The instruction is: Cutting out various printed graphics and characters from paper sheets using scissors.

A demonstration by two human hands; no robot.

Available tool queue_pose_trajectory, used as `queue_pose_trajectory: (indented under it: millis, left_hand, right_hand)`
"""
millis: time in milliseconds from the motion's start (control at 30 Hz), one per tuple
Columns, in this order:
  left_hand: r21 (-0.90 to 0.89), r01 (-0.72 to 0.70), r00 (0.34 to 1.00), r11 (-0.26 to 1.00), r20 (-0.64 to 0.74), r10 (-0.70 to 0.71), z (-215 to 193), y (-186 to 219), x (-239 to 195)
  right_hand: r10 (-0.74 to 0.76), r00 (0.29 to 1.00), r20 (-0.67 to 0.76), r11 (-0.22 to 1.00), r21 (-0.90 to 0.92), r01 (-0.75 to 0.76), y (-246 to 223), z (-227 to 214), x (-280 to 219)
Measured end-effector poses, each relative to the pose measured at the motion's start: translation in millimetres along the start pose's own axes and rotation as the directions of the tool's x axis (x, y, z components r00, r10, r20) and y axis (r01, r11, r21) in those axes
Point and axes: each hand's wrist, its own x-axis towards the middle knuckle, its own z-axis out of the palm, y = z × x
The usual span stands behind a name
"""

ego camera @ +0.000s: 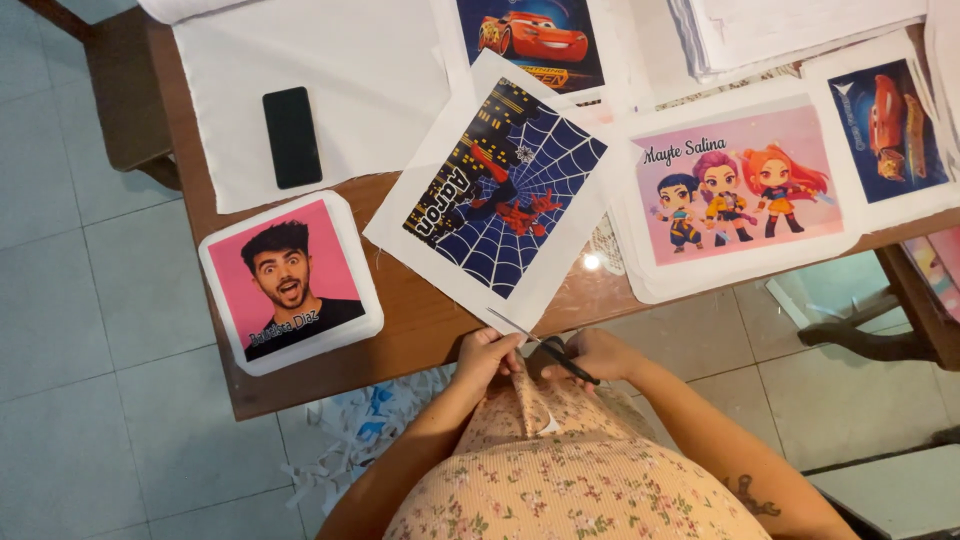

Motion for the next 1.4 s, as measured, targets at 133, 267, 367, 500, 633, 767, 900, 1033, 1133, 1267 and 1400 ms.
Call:
queue_pose_trajectory:
  millis: [133, 267, 367, 500, 633, 767, 900, 1033, 1133, 1267, 1400]
  left_hand:
    - [0.028, -0.009, 1.0, 1.0, 0.013, 0.009, -1, -4, 2]
    - [0.038, -0.009, 1.0, 0.999, 0.029, 0.008, -2, -7, 4]
    - [0.044, -0.01, 1.0, 0.999, 0.026, 0.009, -2, -5, 3]
    - [0.069, -0.009, 1.0, 0.998, 0.03, 0.007, -1, -2, 0]
    - [0.071, -0.011, 0.999, 0.997, 0.044, 0.008, 0, 5, -3]
    - [0.083, -0.012, 0.999, 0.996, 0.05, 0.007, -2, 5, -4]
    - [0.065, -0.012, 0.999, 0.998, 0.04, 0.009, -2, 4, -3]
    - [0.123, -0.001, 0.999, 0.992, 0.046, -0.005, -3, 4, -3]
    - [0.145, -0.001, 0.998, 0.989, 0.058, -0.007, -3, 7, -4]
    - [0.163, -0.009, 0.996, 0.987, 0.084, -0.005, -3, 15, -10]
    - [0.154, 0.013, 0.997, 0.988, 0.079, -0.025, -6, 2, -2]
  right_hand:
    - [-0.018, 0.999, 0.037, 0.999, -0.041, 0.02, -15, -2, -1]
    - [-0.015, 1.0, 0.024, 0.998, -0.069, 0.017, -2, 1, 8]
    - [-0.009, 1.0, 0.007, 1.0, -0.005, 0.009, -6, 0, 3]
    - [-0.023, 1.0, 0.012, 1.0, 0.018, 0.023, -32, -1, -7]
    - [-0.01, 0.998, 0.056, 1.0, -0.015, 0.011, -36, -2, -2]
    - [0.019, 0.999, 0.045, 1.0, -0.014, -0.018, -34, -2, -3]
    - [0.023, 0.999, 0.03, 0.999, 0.024, -0.024, -37, 1, 2]
    - [-0.014, 0.999, 0.039, 1.0, -0.016, 0.014, -26, 3, 25]
    - [-0.015, 0.999, 0.035, 0.999, -0.046, 0.016, -30, 4, 21]
    - [-0.007, 1.0, 0.028, 1.0, -0.02, 0.007, -22, 6, 27]
    - [-0.032, 0.999, 0.034, 0.999, 0.012, 0.031, -37, 4, 25]
